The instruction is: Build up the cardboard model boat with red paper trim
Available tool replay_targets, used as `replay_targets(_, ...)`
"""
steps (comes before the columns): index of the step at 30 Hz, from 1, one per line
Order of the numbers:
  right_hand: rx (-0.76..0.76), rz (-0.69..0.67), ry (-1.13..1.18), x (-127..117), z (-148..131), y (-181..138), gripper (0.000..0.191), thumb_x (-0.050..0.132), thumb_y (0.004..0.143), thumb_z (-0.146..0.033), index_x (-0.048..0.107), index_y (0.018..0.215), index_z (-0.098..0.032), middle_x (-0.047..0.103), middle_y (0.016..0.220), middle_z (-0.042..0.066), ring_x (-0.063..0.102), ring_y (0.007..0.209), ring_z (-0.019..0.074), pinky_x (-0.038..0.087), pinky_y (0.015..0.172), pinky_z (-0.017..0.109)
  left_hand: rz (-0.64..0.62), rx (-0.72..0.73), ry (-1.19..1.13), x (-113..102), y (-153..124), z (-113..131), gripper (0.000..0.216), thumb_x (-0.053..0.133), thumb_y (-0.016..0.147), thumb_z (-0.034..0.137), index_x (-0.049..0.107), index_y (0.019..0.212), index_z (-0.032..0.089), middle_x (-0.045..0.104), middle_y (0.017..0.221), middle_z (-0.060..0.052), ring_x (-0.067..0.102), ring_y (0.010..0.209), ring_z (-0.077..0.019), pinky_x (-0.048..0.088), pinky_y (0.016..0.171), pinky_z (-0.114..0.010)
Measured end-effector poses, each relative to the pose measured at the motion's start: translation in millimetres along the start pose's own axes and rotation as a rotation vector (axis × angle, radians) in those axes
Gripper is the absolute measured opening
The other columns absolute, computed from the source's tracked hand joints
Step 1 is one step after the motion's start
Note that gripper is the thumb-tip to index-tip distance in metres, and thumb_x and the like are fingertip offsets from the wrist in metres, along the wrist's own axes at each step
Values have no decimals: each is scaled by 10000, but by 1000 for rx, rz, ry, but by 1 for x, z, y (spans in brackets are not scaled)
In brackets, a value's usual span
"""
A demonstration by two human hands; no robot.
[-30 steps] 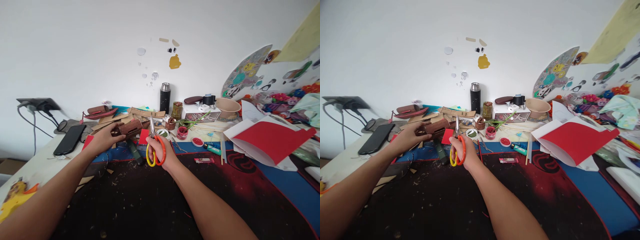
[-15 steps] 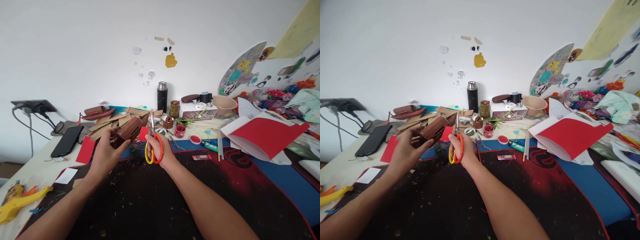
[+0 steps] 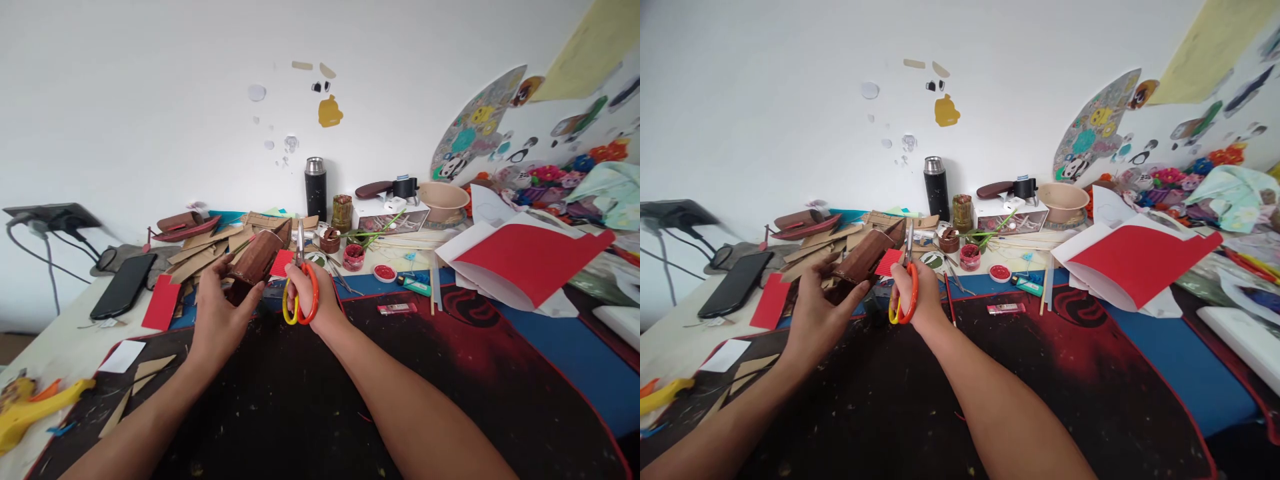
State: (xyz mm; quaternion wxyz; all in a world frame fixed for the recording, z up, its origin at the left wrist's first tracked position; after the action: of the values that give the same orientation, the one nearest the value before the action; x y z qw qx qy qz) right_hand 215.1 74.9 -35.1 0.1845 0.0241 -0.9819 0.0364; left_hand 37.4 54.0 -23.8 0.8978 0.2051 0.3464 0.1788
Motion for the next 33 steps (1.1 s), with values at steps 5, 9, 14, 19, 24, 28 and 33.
replay_targets(5,-4,21,-34,1,-1,-1,265,682,897,-436,502,800,-269,522,493,-91,513,367,137,415,371,244,-3,20,-34,4,-3,3,638,794,903,533,553,1414,236,654,1502,-178,653,1421,-395,576,1143,-579)
replay_targets(9,-27,16,-46,1,-2,-3,277,674,911,-453,505,797,-267,532,505,-90,523,371,135,415,372,239,-36,18,-59,7,-5,1,645,767,939,527,520,1448,218,615,1531,-204,619,1464,-409,518,1215,-622)
replay_targets(14,-26,24,-51,1,-2,-3,298,695,899,-477,510,796,-268,523,499,-96,520,369,135,417,376,239,-37,44,-35,9,-7,0,648,776,942,505,515,1461,218,601,1534,-206,597,1493,-412,521,1221,-612)
replay_targets(19,-27,26,-63,1,-1,-2,312,698,899,-495,515,786,-269,511,492,-97,515,369,137,427,377,241,-14,83,1,9,-8,2,630,784,936,497,532,1446,227,626,1488,-190,620,1456,-410,541,1195,-607)
replay_targets(24,-22,25,-71,1,-1,-3,289,689,902,-468,513,788,-269,524,495,-93,522,368,141,427,377,243,0,105,11,9,-9,3,618,786,937,494,543,1437,223,634,1463,-189,624,1444,-405,526,1211,-607)
replay_targets(28,-18,22,-81,1,-2,-3,282,685,908,-466,513,801,-269,524,491,-95,518,364,140,420,378,241,6,94,16,9,-8,2,624,791,927,497,547,1439,235,638,1439,-179,654,1392,-401,581,1132,-581)
replay_targets(33,-9,28,-72,1,-2,-3,307,703,908,-476,512,790,-266,525,497,-96,526,369,134,425,389,235,13,105,27,10,-8,2,627,790,922,509,552,1429,228,641,1422,-182,658,1374,-407,591,1103,-584)
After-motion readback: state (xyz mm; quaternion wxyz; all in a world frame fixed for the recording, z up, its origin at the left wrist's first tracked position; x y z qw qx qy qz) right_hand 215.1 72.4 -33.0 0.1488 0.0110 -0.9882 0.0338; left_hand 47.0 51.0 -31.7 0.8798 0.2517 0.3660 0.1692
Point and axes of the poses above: each hand's wrist, its own y-axis towards the middle knuckle, its own x-axis out of the palm, z = x × y, the point moved 2 cm from there along y, towards the middle knuckle
